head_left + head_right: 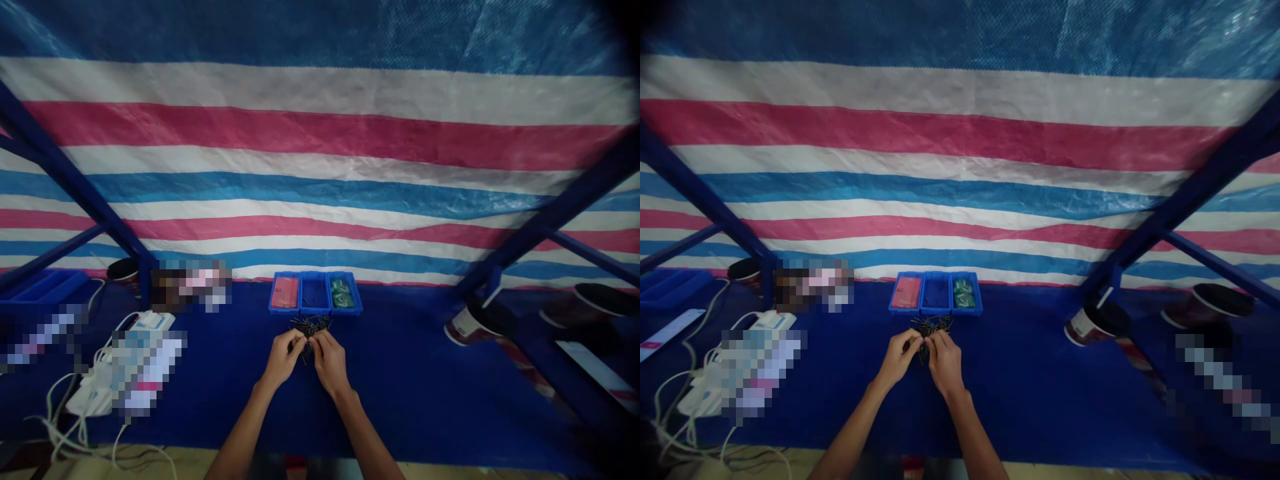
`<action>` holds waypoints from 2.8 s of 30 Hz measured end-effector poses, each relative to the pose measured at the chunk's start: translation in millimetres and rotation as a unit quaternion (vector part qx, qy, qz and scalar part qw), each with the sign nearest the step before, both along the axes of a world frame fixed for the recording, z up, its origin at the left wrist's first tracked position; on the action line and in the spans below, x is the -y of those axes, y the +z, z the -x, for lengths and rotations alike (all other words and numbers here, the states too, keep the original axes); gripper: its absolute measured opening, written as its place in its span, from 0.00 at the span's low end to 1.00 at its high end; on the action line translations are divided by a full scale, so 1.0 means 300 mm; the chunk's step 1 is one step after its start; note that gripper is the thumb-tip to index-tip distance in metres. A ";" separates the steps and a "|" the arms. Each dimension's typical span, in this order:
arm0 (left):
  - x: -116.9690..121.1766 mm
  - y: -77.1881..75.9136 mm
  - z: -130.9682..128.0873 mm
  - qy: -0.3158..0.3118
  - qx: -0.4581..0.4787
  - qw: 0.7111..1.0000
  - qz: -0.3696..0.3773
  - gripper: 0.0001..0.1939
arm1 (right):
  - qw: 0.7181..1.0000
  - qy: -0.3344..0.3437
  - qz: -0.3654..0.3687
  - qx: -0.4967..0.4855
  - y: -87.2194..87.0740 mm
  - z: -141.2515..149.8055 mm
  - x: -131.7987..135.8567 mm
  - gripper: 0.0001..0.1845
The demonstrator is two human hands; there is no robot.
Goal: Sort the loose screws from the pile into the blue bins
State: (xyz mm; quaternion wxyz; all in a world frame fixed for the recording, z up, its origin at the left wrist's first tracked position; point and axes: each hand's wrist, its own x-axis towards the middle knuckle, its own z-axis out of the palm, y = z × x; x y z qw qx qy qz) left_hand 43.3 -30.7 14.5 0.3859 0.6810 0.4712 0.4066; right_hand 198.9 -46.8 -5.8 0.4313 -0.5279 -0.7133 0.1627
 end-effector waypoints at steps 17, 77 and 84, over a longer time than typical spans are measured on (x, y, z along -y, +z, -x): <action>-0.001 -0.002 0.006 -0.001 0.017 1.000 0.007 0.18 | 0.998 0.043 -0.010 -0.042 -0.004 0.003 0.001 0.14; -0.017 -0.046 0.023 0.112 0.119 0.986 0.022 0.22 | 0.983 -0.161 -0.039 -0.081 0.134 -0.085 -0.200 0.20; -0.018 -0.042 0.027 0.121 0.128 0.984 0.030 0.22 | 0.984 -0.085 0.093 -0.123 -0.020 -0.183 -0.073 0.20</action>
